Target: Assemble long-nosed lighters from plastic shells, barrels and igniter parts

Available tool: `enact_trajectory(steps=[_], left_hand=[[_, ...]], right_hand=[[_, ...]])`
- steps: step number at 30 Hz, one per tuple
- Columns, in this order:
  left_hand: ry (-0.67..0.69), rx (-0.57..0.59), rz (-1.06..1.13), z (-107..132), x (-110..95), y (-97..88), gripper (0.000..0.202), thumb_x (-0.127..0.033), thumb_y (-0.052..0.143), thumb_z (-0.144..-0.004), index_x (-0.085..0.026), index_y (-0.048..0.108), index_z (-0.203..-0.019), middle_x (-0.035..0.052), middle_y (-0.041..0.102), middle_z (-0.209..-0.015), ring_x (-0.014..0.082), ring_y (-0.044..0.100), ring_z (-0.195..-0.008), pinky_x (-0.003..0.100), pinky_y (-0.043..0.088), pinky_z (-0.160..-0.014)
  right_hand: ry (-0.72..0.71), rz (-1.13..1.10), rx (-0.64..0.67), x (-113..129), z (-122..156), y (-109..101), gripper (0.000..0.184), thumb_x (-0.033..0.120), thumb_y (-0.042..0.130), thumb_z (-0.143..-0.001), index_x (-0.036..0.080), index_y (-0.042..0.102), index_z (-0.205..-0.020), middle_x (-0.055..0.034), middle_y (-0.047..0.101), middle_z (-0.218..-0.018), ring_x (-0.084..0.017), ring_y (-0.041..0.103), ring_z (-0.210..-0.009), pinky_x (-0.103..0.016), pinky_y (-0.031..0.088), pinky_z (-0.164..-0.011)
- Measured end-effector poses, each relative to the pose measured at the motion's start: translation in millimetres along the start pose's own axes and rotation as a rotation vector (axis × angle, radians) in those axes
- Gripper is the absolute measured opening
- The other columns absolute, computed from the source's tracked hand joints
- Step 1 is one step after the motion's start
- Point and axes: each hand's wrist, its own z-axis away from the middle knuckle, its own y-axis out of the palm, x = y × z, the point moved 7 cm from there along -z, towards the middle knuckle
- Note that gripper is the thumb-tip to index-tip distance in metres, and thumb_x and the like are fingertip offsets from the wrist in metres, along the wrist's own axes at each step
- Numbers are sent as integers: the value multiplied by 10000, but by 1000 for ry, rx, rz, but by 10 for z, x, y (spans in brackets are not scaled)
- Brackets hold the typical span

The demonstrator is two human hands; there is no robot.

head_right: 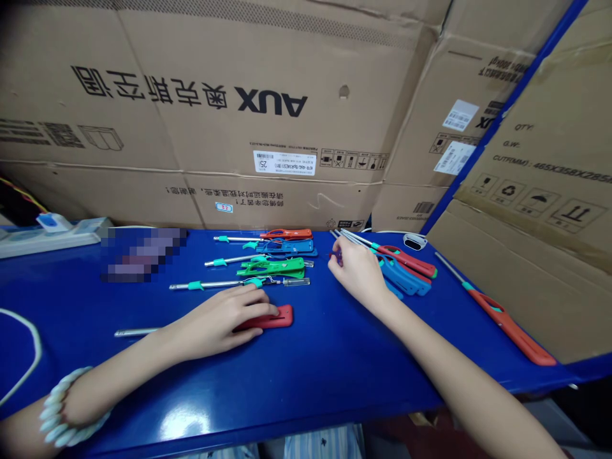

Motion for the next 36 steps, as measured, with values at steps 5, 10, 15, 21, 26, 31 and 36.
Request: enact_trajectory(steps=[5,10,15,21,26,31,36], left_hand=[[10,-16,-4,8,10,12,278,-177,526,-860,-245,559,-1127,41,576,-1019,199,535,-922,300,428,-805],[5,4,-10,7,20,36,275,-194,523,-870,-245,548,-1139,43,571,-1031,207,529,-919,311,425,-801],[4,5,-7,1,11,18,265,-194,525,-869,-238,558,-1128,44,571,-1022,203,533,-913,307,431,-799],[2,11,-7,3,7,15,261,-194,528,-866,-236,564,-1122,43,570,-1021,200,533,-904,305,437,-792],[-5,24,-7,3,16,33,283,-175,533,-856,-238,556,-1131,41,567,-1034,205,529,-920,314,437,-805],[-4,11,4,2,10,17,277,-173,537,-853,-239,560,-1121,41,570,-1025,202,533,-912,303,439,-794],[7,-10,-1,6,-3,-5,264,-176,526,-853,-241,569,-1105,41,573,-1003,196,546,-891,287,440,-767]], right_hand=[[-151,-542,-295,111,78,-320,101,274,535,-872,182,577,-870,-38,586,-808,-154,563,-682,-274,458,-624],[-197,-1085,15,335,148,-136,152,344,452,-948,193,459,-956,-49,637,-883,-123,617,-608,-262,502,-542],[-225,-1066,159,404,207,0,128,312,428,-968,186,453,-970,-20,631,-792,-106,617,-586,-238,495,-549],[-289,-973,224,482,244,-7,95,262,389,-975,188,449,-981,-29,640,-817,-109,626,-617,-247,509,-578],[-307,-953,243,518,259,5,81,236,381,-974,188,446,-974,-25,640,-811,-109,629,-621,-245,510,-588],[-322,-922,250,526,268,15,81,220,376,-975,187,449,-985,-23,637,-824,-104,629,-640,-234,509,-604],[-376,-836,248,571,303,-33,92,202,366,-976,192,451,-1008,-27,636,-859,-100,626,-651,-227,512,-619]])
